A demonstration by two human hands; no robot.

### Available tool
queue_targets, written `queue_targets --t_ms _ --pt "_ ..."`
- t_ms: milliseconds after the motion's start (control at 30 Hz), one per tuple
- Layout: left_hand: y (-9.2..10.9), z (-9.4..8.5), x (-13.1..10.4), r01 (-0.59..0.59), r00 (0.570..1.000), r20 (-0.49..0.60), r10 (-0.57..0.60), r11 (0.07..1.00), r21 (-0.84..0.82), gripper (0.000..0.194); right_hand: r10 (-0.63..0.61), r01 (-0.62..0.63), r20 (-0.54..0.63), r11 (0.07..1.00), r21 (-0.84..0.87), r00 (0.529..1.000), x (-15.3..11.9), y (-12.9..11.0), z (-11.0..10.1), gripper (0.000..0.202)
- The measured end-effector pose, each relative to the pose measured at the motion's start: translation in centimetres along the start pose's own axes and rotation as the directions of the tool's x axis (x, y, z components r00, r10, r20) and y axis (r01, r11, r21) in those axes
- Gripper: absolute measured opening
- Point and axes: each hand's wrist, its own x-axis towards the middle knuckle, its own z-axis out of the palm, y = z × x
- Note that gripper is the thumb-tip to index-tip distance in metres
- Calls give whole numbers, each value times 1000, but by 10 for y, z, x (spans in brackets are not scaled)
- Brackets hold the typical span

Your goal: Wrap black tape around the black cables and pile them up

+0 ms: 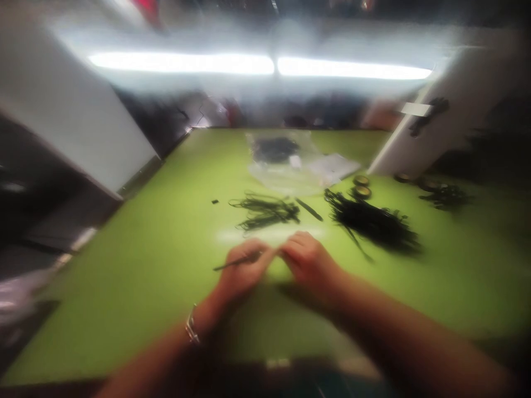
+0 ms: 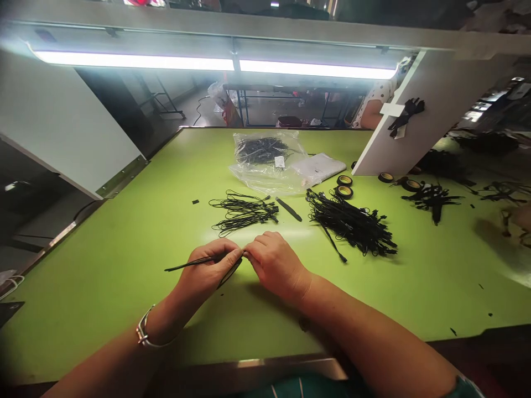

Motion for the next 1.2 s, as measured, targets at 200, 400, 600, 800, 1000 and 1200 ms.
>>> queue_targets --t_ms 200,400,600,800,1000,1200 --pt "8 -1 -1 285 944 224 -240 939 -193 26 -37 33 -68 998 -58 997 3 -3 -5 19" --pt "13 0 -2 299 938 273 -215 901 -315 23 -121 89 -102 958 -274 987 5 -4 -10 22" --pt "16 3 -3 368 925 284 -251 771 -520 35 -247 179 -123 898 -402 961 4 2 -12 10" --pt "13 3 -3 398 917 283 -281 710 -581 34 -339 226 -196 869 -439 920 0 5 -9 16" --pt "6 -4 -3 55 998 26 -51 974 -221 19 -48 37 -134 996 -79 990 3 7 -8 3" --pt "-2 -2 -3 -231 973 10 231 965 122 16 -64 64 16 998 -25 998 4 4 -7 15"
